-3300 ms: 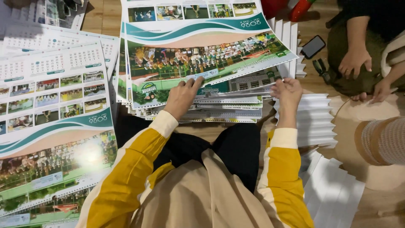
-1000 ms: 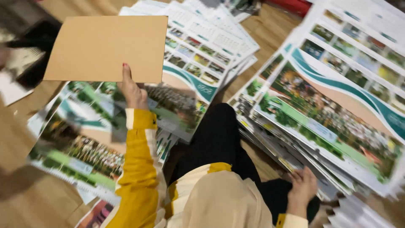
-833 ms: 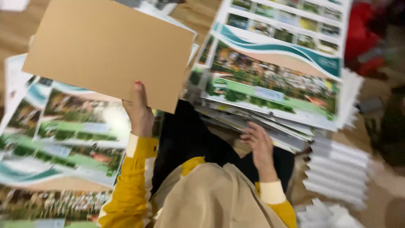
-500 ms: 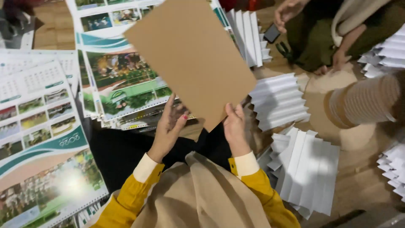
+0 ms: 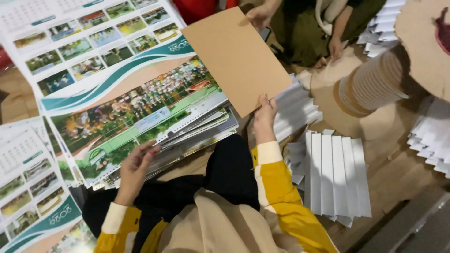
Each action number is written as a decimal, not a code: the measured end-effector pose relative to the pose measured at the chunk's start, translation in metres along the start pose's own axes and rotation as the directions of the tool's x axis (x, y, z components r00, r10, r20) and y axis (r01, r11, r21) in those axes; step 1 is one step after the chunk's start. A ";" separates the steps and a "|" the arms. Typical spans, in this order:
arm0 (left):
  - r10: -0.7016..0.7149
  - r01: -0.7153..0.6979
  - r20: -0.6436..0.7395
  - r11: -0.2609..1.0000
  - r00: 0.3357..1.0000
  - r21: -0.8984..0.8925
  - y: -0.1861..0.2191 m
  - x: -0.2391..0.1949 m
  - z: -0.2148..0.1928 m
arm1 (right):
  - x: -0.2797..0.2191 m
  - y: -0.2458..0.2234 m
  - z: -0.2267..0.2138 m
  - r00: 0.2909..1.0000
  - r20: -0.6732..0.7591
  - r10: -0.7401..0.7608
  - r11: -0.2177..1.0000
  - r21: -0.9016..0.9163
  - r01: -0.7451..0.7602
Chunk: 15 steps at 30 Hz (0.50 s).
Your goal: The person sits on the floor and assembles wall calendars by inserting metal spiral rings into the punched holes of the printed pages. They handle the calendar pages and rings by hand, aligning the holes and twisting the rings to secure the pages together.
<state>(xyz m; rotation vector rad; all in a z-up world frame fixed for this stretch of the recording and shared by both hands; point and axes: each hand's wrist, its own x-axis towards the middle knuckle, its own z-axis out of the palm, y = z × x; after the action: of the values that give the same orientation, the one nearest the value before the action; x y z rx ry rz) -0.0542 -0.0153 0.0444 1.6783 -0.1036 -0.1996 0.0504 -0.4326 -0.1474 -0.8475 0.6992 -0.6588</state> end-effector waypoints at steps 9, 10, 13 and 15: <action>0.073 -0.058 -0.044 0.959 0.996 0.278 0.070 0.079 -0.056 | -0.085 -0.073 0.066 0.994 0.044 0.098 0.965 0.242 -0.106; 0.112 -0.088 -0.052 0.938 0.992 0.334 0.075 0.088 -0.063 | -0.087 -0.074 0.070 0.989 0.077 0.130 0.940 0.309 -0.147; 0.251 -0.226 -0.011 0.887 0.968 0.402 0.070 0.117 -0.084 | -0.197 -0.106 0.113 0.945 0.302 0.125 0.987 0.060 -0.150; 0.351 -0.339 0.047 0.847 0.935 0.409 0.003 0.172 -0.145 | -0.267 -0.104 0.123 0.783 0.591 0.192 0.979 -0.055 -0.198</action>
<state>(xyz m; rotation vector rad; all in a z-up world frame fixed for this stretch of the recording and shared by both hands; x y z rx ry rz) 0.1427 0.0941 0.0509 2.0480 -0.4506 0.1319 -0.0397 -0.2306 0.0721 -0.8951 0.2006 -0.1774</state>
